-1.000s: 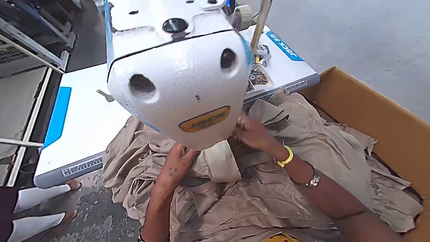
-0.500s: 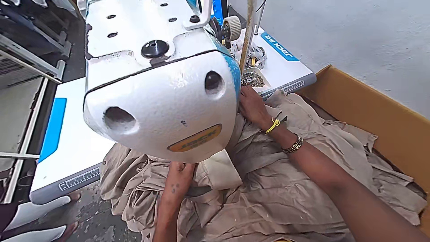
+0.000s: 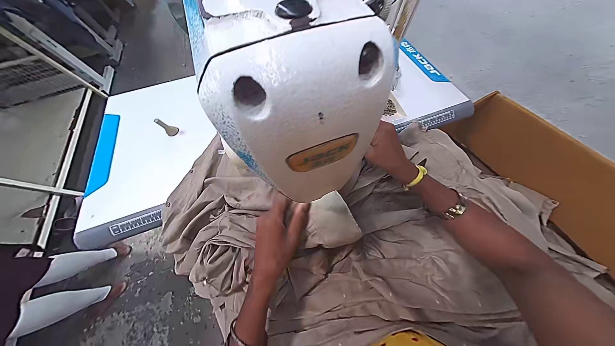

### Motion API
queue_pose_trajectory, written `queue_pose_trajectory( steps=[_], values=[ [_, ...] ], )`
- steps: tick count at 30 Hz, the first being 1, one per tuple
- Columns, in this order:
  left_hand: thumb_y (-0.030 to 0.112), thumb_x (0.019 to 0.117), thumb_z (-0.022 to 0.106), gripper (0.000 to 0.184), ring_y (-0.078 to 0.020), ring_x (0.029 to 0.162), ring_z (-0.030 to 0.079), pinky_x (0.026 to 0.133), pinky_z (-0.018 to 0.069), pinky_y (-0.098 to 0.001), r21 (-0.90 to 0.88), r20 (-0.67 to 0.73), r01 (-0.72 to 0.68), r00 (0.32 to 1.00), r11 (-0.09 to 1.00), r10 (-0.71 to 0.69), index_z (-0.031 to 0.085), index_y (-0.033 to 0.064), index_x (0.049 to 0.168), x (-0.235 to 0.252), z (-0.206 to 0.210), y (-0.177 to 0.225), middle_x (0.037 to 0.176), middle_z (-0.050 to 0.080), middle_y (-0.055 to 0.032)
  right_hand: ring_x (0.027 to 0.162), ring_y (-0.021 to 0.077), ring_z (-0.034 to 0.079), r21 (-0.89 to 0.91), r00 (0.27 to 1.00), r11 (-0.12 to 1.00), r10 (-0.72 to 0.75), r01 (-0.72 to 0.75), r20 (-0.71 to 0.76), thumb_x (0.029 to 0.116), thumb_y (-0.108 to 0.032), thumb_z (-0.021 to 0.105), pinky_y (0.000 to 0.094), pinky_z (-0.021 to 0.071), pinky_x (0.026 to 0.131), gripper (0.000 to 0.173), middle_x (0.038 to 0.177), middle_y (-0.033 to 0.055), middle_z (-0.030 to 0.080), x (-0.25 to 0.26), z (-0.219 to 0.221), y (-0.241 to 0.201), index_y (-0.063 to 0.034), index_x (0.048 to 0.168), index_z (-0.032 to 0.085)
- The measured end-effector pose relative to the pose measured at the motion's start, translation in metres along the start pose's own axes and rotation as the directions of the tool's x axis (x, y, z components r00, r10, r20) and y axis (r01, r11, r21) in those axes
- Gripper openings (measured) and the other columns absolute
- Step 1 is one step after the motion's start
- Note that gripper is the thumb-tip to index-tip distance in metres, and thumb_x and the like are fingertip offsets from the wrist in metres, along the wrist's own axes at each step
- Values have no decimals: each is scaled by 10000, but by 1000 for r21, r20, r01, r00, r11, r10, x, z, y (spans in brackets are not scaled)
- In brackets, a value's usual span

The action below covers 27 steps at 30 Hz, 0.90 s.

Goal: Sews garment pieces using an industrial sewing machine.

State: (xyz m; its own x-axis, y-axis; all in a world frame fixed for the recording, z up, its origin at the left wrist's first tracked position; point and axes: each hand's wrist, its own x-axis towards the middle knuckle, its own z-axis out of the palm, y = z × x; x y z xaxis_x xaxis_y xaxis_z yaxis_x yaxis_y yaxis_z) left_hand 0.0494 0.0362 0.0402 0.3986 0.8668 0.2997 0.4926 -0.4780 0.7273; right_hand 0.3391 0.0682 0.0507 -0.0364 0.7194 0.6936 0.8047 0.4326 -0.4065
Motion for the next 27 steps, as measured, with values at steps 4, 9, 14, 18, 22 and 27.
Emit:
queue_pose_trajectory(
  steps=[4, 9, 14, 18, 22, 27],
  values=[
    [438, 1034, 534, 368, -140, 516, 599, 462, 484, -306, 92, 159, -316, 941, 944, 299, 667, 108, 938, -31, -6, 18, 627, 616, -26, 751, 203, 686, -71, 903, 900, -426, 429, 61, 969, -122, 625, 307, 556, 661, 153, 783, 97, 692, -16, 0, -68, -46, 856, 697],
    [413, 1042, 525, 391, -97, 605, 627, 562, 522, -265, 45, 148, -178, 974, 983, 170, 688, 63, 984, -33, -10, 9, 709, 662, -30, 727, 179, 682, -73, 893, 895, -425, 439, 149, 904, -83, 646, 284, 520, 622, 146, 726, 48, 685, -11, 13, -82, -82, 788, 735],
    [257, 975, 573, 170, 59, 568, 553, 518, 473, -138, -259, 122, 197, 978, 946, -171, 619, 112, 898, -26, -25, 9, 679, 596, 95, 781, 36, 622, 315, 988, 947, 14, -62, 153, 965, -243, 688, 177, 514, 725, 220, 826, 37, 668, -30, -5, -82, -36, 894, 667],
    [212, 925, 563, 107, 5, 537, 543, 509, 463, -194, -262, 78, 418, 908, 870, -413, 571, 163, 831, 3, -30, 7, 624, 543, 108, 1104, 210, 681, 199, 942, 941, -303, 272, 147, 1058, -406, 552, 344, 525, 1002, 370, 1075, 101, 740, -65, -5, -101, -80, 1112, 719],
    [175, 946, 587, 83, 20, 650, 599, 610, 504, -185, -253, 74, 412, 910, 875, -407, 650, 121, 954, 29, -24, 1, 743, 627, 86, 1223, 239, 652, 75, 927, 943, -333, 325, 175, 1055, -459, 528, 397, 454, 1130, 468, 1189, 113, 734, -79, 6, -93, -60, 1219, 708],
    [213, 1017, 547, 213, 57, 775, 593, 737, 493, -175, -60, 191, 248, 953, 967, -233, 654, 36, 1068, 41, -25, -2, 835, 639, 43, 1216, 231, 654, -15, 946, 957, -284, 289, 154, 1059, -420, 539, 407, 436, 1143, 428, 1188, 109, 736, -86, 0, -93, -63, 1215, 716]
  ],
)
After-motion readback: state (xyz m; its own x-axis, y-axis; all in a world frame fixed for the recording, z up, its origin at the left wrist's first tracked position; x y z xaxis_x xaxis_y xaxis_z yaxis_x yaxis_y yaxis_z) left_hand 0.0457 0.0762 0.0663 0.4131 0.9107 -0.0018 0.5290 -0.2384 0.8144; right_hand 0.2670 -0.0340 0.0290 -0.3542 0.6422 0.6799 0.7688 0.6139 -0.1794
